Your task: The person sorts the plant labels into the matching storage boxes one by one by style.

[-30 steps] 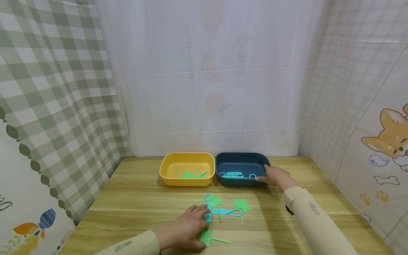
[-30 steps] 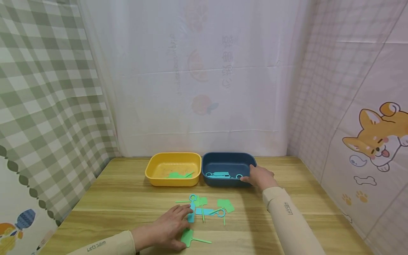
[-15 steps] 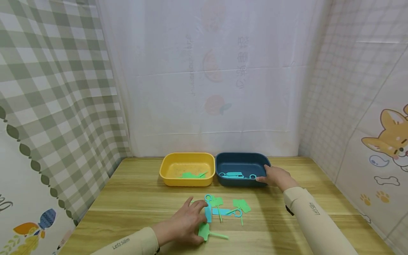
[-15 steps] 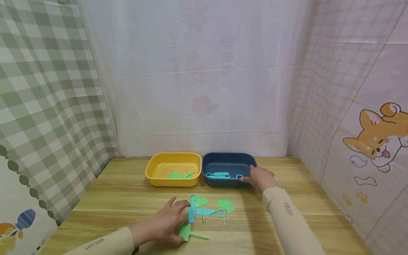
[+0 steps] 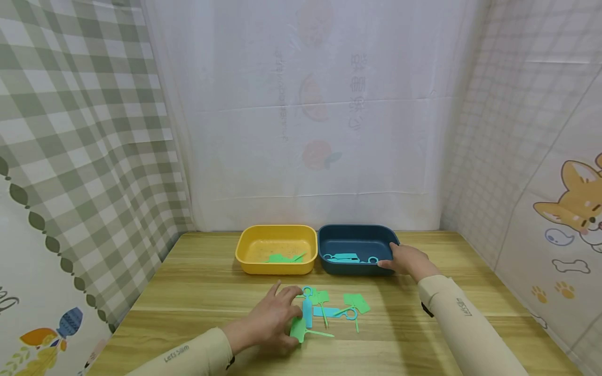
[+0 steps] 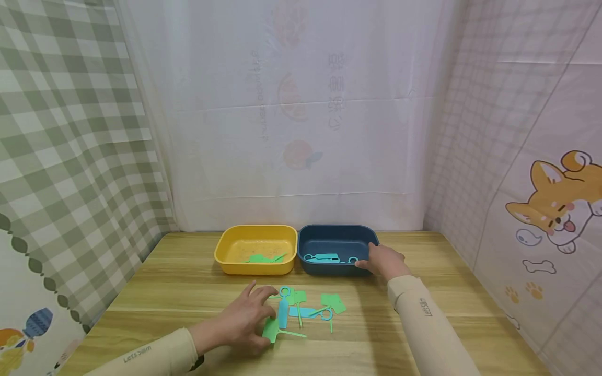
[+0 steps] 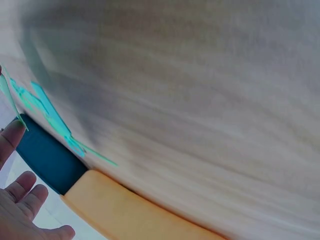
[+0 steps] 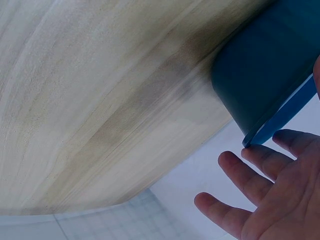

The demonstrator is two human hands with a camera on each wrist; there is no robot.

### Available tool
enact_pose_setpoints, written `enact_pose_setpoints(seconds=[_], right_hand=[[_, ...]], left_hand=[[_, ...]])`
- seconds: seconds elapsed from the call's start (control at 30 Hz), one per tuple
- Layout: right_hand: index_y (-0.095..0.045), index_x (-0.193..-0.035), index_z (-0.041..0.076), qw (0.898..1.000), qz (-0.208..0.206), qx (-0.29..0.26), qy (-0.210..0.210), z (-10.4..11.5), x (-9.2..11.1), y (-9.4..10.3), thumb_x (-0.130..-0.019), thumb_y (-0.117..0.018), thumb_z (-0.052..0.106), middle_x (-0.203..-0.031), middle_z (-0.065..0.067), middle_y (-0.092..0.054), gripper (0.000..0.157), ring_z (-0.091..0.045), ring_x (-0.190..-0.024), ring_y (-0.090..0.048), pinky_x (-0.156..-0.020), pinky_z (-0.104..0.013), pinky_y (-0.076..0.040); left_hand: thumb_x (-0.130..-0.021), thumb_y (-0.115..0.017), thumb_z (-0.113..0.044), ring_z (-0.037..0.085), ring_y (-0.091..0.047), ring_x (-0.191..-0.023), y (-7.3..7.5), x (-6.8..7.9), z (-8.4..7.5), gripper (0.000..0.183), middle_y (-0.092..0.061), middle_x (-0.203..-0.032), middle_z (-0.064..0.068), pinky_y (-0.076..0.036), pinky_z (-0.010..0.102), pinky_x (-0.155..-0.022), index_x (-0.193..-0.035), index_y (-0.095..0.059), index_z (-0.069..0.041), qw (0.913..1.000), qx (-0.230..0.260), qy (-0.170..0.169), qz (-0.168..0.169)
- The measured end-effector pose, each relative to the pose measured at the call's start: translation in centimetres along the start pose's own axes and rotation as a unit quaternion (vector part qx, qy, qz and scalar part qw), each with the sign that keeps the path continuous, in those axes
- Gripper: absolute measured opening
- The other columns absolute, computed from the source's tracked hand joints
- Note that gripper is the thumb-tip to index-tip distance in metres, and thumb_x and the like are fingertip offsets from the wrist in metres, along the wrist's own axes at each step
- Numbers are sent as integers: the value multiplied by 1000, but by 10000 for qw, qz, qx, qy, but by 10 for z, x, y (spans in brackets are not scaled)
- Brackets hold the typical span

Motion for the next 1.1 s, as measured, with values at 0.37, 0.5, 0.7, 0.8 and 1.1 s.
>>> enact_pose_setpoints(seconds=[0.37,0.5,0.7,0.8,1.1], right_hand=[[-28,-135,-12,10000,18,23,-11,0,-2,-1,-85,-51,53,-129,-36,-36,86,-49,-116,-37,-85,-58,-38],[-28,-135,-12,10000,48,25,-40,-1,-2,-1,-85,-51,54,-129,-36,-36,86,-49,-116,-36,-84,-58,-38],[-27,-135,-12,10000,47,-18,-63,-2,-2,-2,-85,-52,54,-129,-36,-36,86,-49,-116,-36,-84,-59,-38],[-28,-135,-12,10000,22,-13,-51,-2,-2,-1,-85,-51,54,-129,-36,-36,86,-49,-116,-36,-84,-58,-38],[-28,-135,-12,10000,14,39,-13,-2,-1,-1,-84,-50,56,-129,-36,-36,88,-49,-116,-37,-83,-58,-39]], left_hand=[[-66,-67,-57,25,-41,-117,15,-3,19,44,-42,-127,9,-24,62,-94,-94,-65,-23,9991,-188,152,-350],[-65,-69,-56,25,-41,-116,22,-3,29,44,-42,-126,9,-23,61,-96,-92,-64,-22,9984,-155,370,-386],[-65,-69,-55,24,-39,-120,28,-3,42,43,-43,-128,10,-19,61,-98,-92,-64,-22,9975,-180,573,-378],[-66,-69,-54,23,-36,-122,28,-3,46,42,-42,-129,10,-17,61,-98,-92,-64,-21,9974,-162,622,-339],[-65,-69,-54,25,-37,-121,33,-3,58,42,-40,-130,10,-22,61,-96,-91,-64,-21,9957,-284,757,-445]])
Point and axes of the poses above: each hand's wrist, its own x-axis away from the middle knuckle, its own y-axis out of the back of the hand, z = x × y, the point moved 10 cm from there along -x, towards the middle knuckle
